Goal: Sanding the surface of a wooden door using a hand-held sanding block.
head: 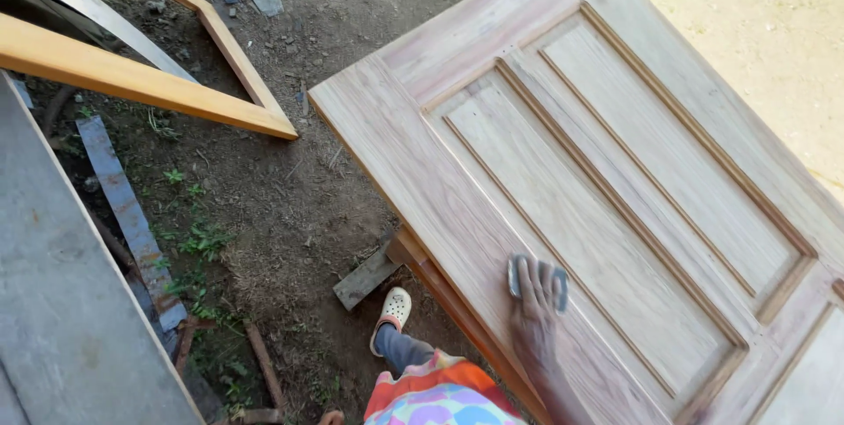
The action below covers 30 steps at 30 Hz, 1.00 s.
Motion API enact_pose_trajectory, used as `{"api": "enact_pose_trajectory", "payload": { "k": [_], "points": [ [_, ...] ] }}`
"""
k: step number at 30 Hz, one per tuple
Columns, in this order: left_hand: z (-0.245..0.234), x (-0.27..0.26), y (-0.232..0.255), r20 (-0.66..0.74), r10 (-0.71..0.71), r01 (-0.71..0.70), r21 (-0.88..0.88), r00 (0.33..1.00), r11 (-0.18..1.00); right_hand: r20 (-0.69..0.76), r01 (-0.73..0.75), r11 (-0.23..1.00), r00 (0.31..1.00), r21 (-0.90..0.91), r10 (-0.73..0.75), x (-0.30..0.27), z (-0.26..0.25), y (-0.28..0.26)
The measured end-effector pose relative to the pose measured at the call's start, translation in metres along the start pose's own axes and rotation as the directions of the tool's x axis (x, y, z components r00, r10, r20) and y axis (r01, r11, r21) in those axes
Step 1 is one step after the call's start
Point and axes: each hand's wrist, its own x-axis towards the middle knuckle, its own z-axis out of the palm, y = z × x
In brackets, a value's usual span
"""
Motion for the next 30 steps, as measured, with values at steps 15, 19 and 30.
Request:
{"api": "enact_pose_trajectory", "payload": {
  "k": [15, 19, 30],
  "points": [
    [-0.101, 0.030, 0.126, -0.501, -0.066, 0.183, 0.189, 0.863, 0.965, 0.077, 0.274, 0.949, 0.954, 0.154, -0.288, 0.269, 0.142, -0.180],
    [-0.100, 0.030, 0.187, -0.566, 0.090, 0.081, 0.270, 0.820, 0.959, 0.100, 0.330, 0.929, 0.932, 0.170, -0.349, 0.267, 0.135, -0.155],
    [-0.048, 0.009, 0.504, -0.264, 0.940, -0.352, 0.877, 0.214, 0.326, 0.142, -0.030, 0.999, 0.990, 0.017, 0.027, 0.051, 0.007, -0.039]
  ]
}}
